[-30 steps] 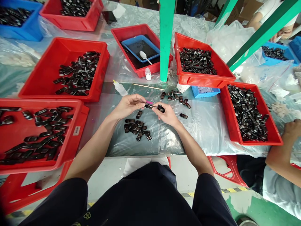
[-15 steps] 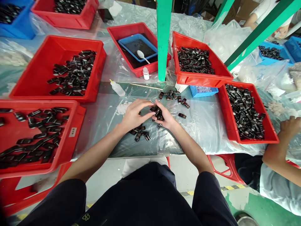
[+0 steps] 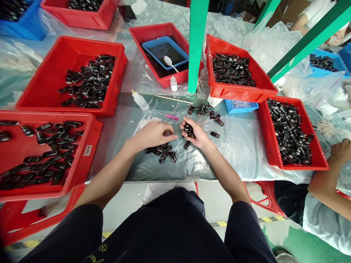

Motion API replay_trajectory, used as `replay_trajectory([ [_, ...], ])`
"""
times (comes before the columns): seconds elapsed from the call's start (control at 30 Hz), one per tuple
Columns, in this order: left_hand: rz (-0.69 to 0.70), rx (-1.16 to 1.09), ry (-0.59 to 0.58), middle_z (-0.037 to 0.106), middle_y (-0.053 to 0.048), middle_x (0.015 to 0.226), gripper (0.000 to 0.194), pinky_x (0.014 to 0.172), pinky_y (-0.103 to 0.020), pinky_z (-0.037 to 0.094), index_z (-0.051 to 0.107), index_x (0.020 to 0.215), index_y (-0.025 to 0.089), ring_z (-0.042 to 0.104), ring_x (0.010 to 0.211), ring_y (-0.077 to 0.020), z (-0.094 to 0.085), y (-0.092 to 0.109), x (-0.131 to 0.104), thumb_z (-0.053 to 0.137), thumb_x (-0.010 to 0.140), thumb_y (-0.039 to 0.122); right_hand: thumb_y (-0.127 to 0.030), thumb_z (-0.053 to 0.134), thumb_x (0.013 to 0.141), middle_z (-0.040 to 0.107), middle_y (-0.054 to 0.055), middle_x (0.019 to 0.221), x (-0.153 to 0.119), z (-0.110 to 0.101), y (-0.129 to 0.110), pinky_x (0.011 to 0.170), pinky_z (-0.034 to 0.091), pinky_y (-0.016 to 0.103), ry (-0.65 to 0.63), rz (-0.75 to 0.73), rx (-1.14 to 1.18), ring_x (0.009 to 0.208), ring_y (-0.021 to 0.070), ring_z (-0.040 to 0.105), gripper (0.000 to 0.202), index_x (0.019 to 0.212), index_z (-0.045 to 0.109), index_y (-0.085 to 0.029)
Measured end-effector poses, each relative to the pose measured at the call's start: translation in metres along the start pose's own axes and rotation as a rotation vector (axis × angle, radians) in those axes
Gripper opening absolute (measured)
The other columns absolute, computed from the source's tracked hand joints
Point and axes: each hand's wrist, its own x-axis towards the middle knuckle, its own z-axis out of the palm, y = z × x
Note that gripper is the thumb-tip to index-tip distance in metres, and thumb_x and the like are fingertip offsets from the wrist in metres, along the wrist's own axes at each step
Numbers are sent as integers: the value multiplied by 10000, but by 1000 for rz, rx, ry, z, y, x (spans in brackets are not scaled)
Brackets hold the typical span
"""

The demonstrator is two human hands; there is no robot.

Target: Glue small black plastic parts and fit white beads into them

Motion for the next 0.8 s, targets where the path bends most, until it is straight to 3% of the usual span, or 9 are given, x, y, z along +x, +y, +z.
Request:
replay_trajectory([
  [0.1, -61, 113, -125, 756, -88, 699, 373, 656, -377, 473, 784, 781, 223, 700, 653, -289, 19, 28, 1, 760, 904, 574, -515, 856, 845, 540, -79, 712, 1, 1, 1, 289, 148, 164, 9, 0, 14, 447, 35, 411, 465, 822, 500, -217],
  [0.2, -143, 102, -147, 823, -142, 885, 370, 699, -399, 499, 813, 885, 183, 767, 788, -348, 30, 48, 4, 742, 923, 544, -488, 844, 870, 538, -84, 690, 2, 2, -1, 285, 148, 161, 47, 11, 39, 432, 33, 406, 449, 821, 489, -217],
  [0.3, -173, 8, -187, 822, -87, 869, 276, 703, -347, 474, 813, 919, 196, 764, 803, -291, 31, 54, 5, 697, 955, 444, -432, 824, 901, 547, -86, 687, 1, 2, -3, 288, 155, 155, 75, 15, 77, 427, 33, 408, 402, 840, 491, -215],
  [0.4, -184, -96, -194, 762, -23, 739, 197, 660, -308, 412, 790, 884, 207, 680, 679, -202, 25, 51, 4, 693, 922, 374, -386, 810, 918, 551, -87, 683, -1, 3, -5, 292, 160, 147, 91, 13, 117, 430, 33, 416, 361, 852, 501, -211],
  [0.63, -122, -561, -109, 544, 50, 589, 210, 573, -257, 345, 684, 758, 189, 454, 556, -99, 9, 38, 2, 725, 815, 387, -407, 824, 911, 564, -88, 662, 1, 3, -5, 286, 174, 136, 163, -30, 135, 423, 33, 426, 361, 849, 530, -208],
  [0.73, -118, -695, 60, 549, 37, 632, 254, 562, -249, 356, 674, 774, 183, 447, 576, -97, 8, 39, 5, 706, 845, 424, -418, 769, 954, 578, -73, 636, 3, 6, 1, 276, 195, 148, 189, -14, 104, 406, 43, 433, 329, 833, 553, -201],
  [0.8, -123, -656, 183, 576, 30, 649, 249, 573, -253, 368, 686, 791, 182, 452, 582, -98, 10, 41, 7, 708, 863, 420, -404, 703, 996, 549, -73, 585, 3, 9, 4, 272, 198, 150, 177, 39, 89, 380, 46, 390, 311, 812, 562, -198],
])
